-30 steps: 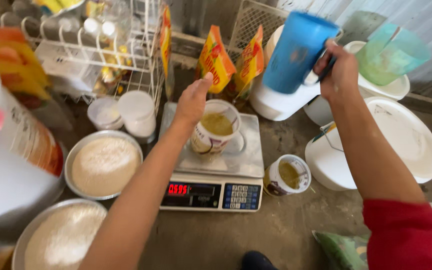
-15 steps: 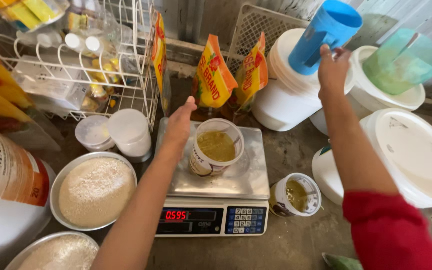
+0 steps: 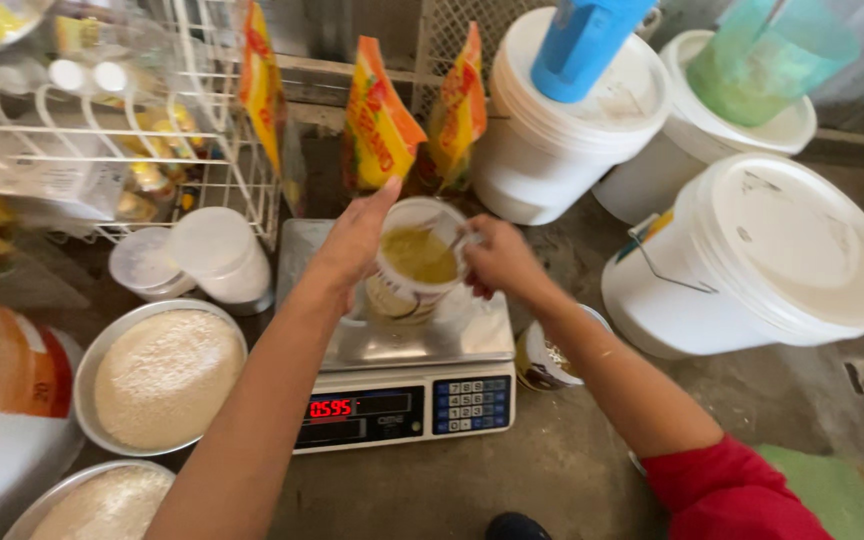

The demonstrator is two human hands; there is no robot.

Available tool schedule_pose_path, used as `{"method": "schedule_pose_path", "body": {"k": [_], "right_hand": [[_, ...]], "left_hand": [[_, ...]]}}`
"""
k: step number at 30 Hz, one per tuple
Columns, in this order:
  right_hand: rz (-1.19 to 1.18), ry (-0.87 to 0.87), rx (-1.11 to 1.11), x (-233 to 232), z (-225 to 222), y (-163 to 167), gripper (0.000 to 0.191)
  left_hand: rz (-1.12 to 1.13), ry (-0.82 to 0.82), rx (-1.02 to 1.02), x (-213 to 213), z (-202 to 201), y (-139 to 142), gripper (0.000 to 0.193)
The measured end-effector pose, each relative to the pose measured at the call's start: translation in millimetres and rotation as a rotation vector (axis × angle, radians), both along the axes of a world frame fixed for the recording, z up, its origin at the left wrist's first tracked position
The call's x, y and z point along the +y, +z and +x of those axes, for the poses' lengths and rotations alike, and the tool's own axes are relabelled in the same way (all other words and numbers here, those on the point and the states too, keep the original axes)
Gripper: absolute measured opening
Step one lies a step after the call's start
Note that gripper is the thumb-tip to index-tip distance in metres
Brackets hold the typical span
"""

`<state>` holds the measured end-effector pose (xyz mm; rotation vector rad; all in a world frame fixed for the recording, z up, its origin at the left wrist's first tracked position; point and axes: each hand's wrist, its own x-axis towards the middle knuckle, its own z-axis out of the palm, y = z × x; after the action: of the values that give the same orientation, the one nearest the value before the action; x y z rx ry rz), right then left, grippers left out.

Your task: The person measures various dry ingredients using a digital scale and a pink scoop. They transfer powders from large white buckets into a metal bowl, repeatedly checking the weight on the scale. The person also handles a yellow packet and a blue cup during the process.

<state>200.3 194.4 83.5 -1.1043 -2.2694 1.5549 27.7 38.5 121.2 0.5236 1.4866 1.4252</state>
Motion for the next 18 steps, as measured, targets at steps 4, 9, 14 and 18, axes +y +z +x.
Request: {"method": "schedule_pose_path", "body": {"k": [4, 9, 14, 18], "right_hand": [[0.136, -0.075, -0.02, 59, 47, 24, 0.038], [0.161, -0.282, 0.07, 109, 108, 25, 0.029], [0.103, -0.429, 0.028, 140, 126, -39, 0.027], [-0.059, -0.462, -0.059, 148, 128, -96, 0.028]], "left_hand": [[0.203, 0.015, -0.072, 52, 35, 2, 0.082], [0.202, 0.123, -0.05, 105, 79, -20, 0.081], [0.157, 0.117, -0.029, 94, 77, -54, 0.072], [0.115, 0.188, -0.008, 72, 56, -70, 0.067]]}}
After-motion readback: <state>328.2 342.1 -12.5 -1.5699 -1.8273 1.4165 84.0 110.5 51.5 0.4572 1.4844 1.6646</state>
